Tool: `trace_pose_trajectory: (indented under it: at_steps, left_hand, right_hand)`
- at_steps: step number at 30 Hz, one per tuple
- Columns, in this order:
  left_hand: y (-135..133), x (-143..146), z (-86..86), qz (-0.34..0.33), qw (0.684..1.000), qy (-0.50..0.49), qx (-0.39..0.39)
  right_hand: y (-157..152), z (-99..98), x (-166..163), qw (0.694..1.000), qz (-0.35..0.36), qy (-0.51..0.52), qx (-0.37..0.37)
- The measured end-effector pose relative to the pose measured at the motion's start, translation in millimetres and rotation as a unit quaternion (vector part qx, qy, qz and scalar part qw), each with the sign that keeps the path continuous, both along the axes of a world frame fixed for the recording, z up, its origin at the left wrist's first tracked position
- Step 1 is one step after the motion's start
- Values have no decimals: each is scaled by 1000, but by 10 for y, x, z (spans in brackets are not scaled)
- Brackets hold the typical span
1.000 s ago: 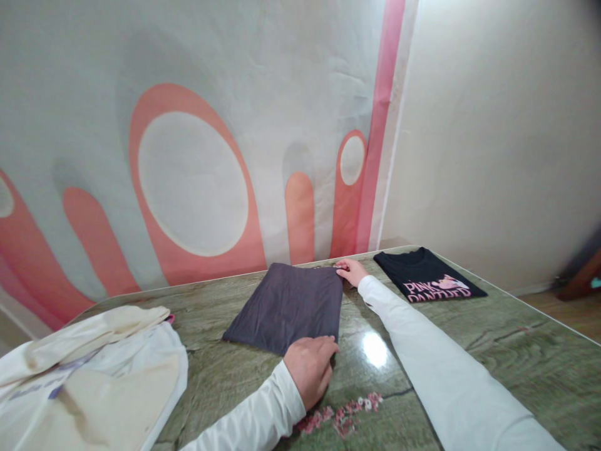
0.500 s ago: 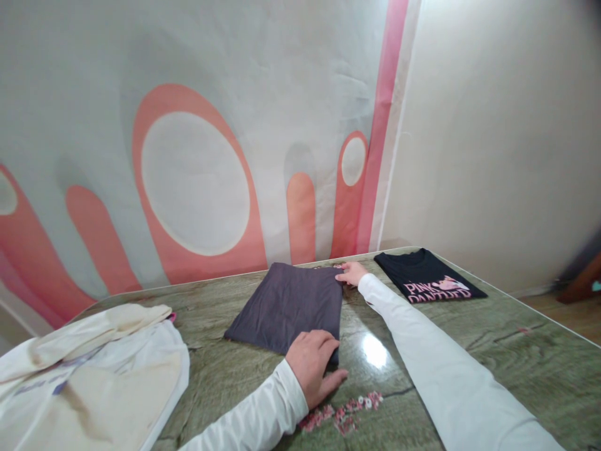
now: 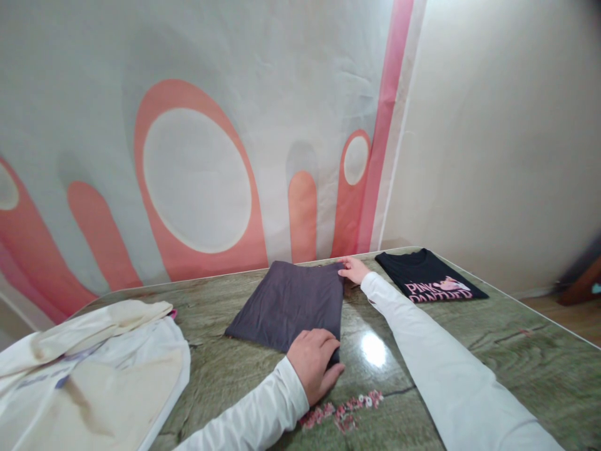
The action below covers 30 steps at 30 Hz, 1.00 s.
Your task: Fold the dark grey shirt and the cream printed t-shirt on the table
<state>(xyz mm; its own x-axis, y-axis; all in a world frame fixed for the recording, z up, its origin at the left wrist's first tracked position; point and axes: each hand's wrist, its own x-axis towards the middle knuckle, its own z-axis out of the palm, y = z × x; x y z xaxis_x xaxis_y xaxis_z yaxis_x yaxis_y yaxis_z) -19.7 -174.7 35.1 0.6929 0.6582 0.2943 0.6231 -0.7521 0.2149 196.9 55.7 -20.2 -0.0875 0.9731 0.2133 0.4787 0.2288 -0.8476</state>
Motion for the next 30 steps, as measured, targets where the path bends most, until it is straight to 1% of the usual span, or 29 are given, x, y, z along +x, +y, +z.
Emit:
trace_pose_trajectory:
  at_steps: [5,10,13,17,20,24,27,30]
  left_hand:
    - [2,3,7,4,1000,-3,-2]
    - [-9,-1,7,1,1000,-19,-4]
    - [-12,-3,-40,4,999,-45,5]
    - [-10,5,-116,-5,998,-55,-2]
    - [-14,17,-136,-17,999,-35,-13]
    - [-20,35,-123,-25,999,8,-25]
    - [-20,40,-132,-29,999,33,-28]
    - [-32,30,-155,-25,998,50,-27]
  right_hand:
    - [6,-84,2,1000,5,-14,16]
    - [7,-118,6,995,-41,-68,54]
    - [-7,-62,55,989,-74,-99,82]
    - [-46,88,103,978,-104,-132,121]
    - [-101,163,46,974,-79,-155,143]
    - [-181,117,-101,970,-12,-192,146]
    - [-213,34,-149,966,-10,-214,145]
    - [-215,-20,-118,962,-32,-229,148]
